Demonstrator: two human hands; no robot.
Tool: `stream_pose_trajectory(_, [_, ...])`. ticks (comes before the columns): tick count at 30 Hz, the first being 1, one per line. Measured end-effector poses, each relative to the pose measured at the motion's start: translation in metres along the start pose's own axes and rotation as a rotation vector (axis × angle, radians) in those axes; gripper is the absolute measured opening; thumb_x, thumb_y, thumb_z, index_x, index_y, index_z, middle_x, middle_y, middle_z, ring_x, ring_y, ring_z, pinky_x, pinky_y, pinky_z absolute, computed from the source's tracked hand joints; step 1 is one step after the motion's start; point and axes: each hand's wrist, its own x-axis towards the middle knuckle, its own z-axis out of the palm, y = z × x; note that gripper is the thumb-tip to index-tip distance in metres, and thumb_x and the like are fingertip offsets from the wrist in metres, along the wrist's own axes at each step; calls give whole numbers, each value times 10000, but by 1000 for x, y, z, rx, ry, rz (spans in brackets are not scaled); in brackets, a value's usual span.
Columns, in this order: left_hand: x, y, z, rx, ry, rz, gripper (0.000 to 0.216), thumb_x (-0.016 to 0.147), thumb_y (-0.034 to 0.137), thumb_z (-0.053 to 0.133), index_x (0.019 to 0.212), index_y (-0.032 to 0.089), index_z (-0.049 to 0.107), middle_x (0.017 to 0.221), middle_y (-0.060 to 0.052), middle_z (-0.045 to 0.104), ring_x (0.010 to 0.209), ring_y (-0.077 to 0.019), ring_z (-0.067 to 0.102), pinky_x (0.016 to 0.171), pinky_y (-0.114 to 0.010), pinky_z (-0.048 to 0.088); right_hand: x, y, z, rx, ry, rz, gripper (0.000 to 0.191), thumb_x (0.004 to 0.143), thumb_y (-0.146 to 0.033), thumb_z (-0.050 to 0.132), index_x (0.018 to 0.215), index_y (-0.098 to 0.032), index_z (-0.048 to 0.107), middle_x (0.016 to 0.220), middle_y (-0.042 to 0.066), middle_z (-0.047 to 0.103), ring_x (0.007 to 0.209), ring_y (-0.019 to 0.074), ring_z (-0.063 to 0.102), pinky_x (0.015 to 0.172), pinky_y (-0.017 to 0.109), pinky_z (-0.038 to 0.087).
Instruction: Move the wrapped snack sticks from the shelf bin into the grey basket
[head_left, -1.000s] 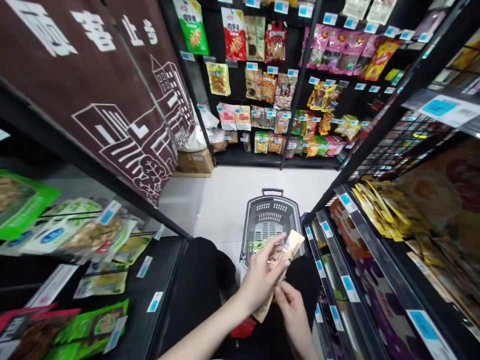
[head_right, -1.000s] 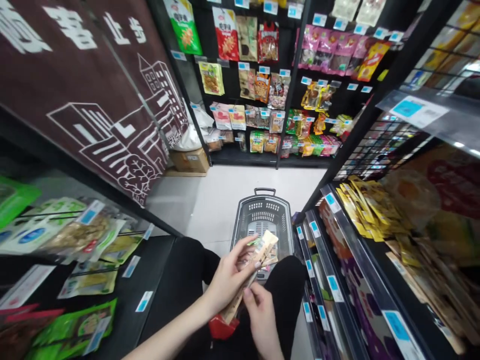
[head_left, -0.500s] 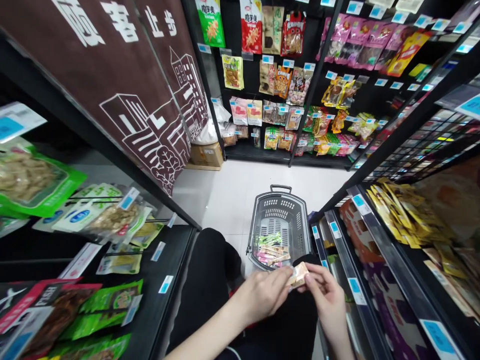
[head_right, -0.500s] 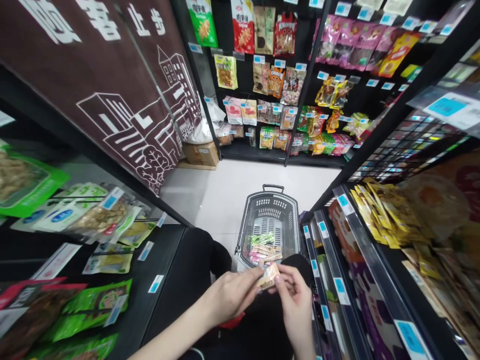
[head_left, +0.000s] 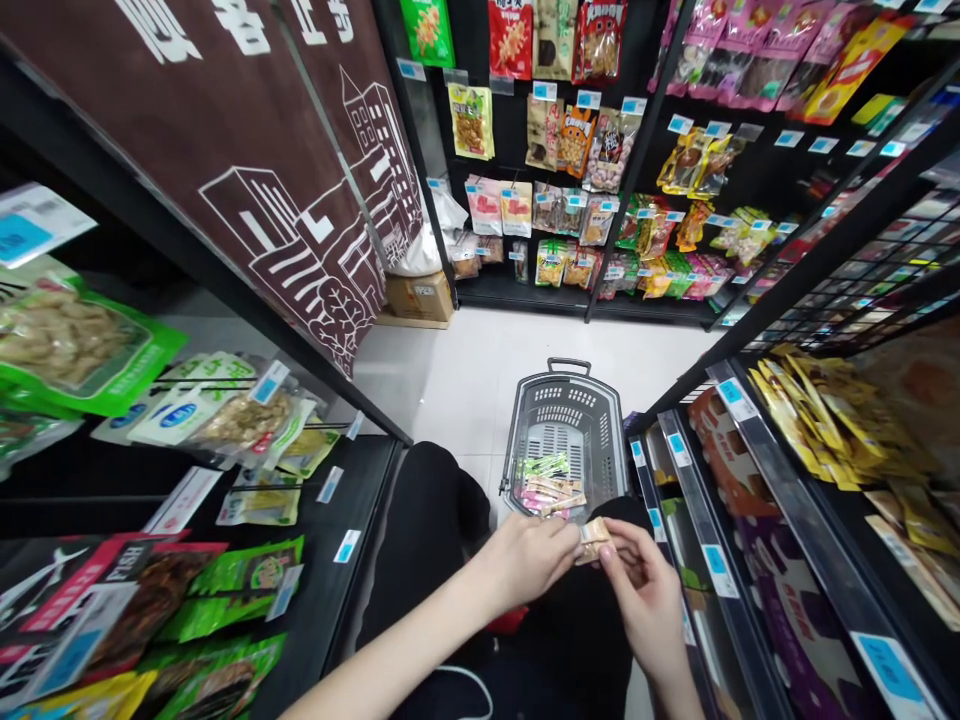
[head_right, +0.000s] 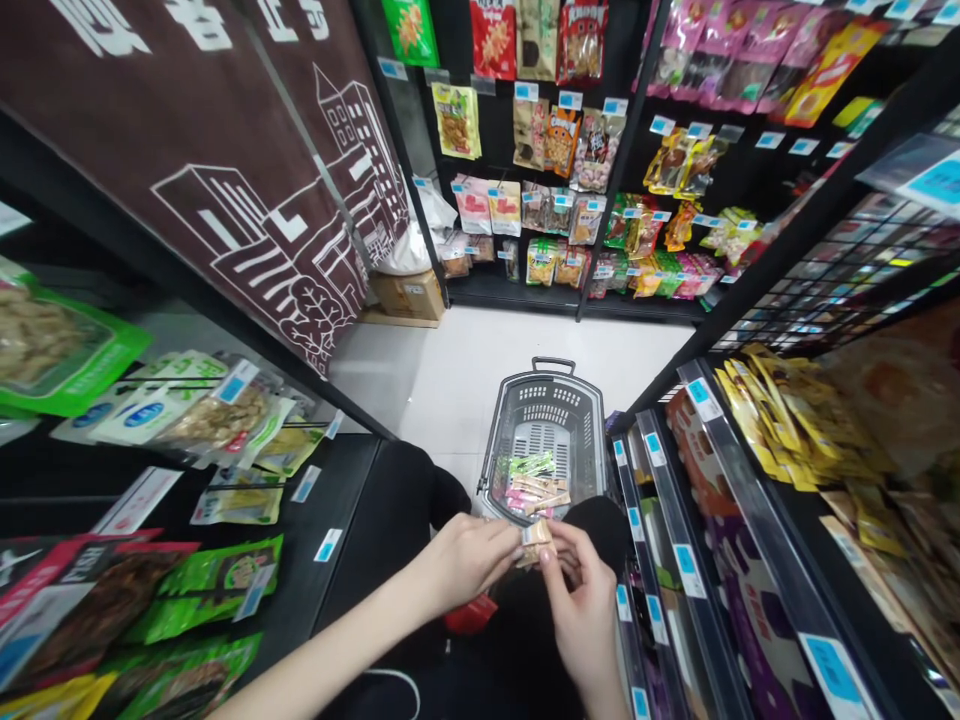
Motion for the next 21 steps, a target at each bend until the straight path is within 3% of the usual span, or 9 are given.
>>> stream_pose_trajectory(4, [-1, -2, -3, -165, -66, 7, 250, 925, 269, 357, 773, 182, 536, 629, 9, 571, 527, -99, 545, 490, -196, 360, 3, -4, 3, 52, -33, 38, 267, 761, -332, 647, 984, -184, 640, 803, 60, 700, 732, 196, 670, 663, 285, 557])
stream_pose_trajectory(6, [-4, 0, -3, -289, -133, -84, 226, 917, 319, 390, 813, 184, 537, 646, 10, 581, 548, -111, 556, 502, -199, 365, 4, -4, 4, 17, -27, 42, 210, 757, -347, 644, 871, -173, 667, 734, 52, 695, 661, 185, 656, 593, 260, 542])
stream_pose_trajectory(8, [-9, 2, -3, -449, -194, -235, 197, 875, 376, 474, 911, 191, 532, 689, 13, 602, 580, -127, 572, 506, -199, 374, 5, -2, 4, -29, 19, 32, 201, 749, -362, 643, 791, -168, 677, 689, 45, 687, 610, 175, 634, 545, 244, 519])
stream_pose_trajectory(12, [-24, 2, -9, -700, -287, -410, 418, 837, 389, 539, 1215, 245, 433, 887, -5, 659, 753, -158, 612, 651, -222, 440, 5, 3, -3, -61, 145, 30, 221, 744, -379, 637, 774, -165, 680, 689, 43, 688, 620, 176, 625, 565, 251, 509])
stream_pose_trajectory(15, [-38, -1, -12, -674, -363, -410, 330, 896, 390, 426, 1190, 265, 508, 976, -25, 663, 857, -173, 602, 758, -246, 437, 6, 4, -11, -72, 194, 38, 223, 736, -378, 644, 771, -161, 680, 665, 37, 681, 607, 169, 613, 558, 247, 500])
stream_pose_trajectory(21, [-51, -1, -13, -601, -461, -368, 383, 934, 383, 293, 1115, 205, 580, 768, -47, 669, 648, -156, 605, 596, -217, 420, 9, 5, -17, -83, 101, 72, 208, 741, -366, 643, 771, -164, 684, 614, 23, 661, 551, 151, 585, 514, 234, 485])
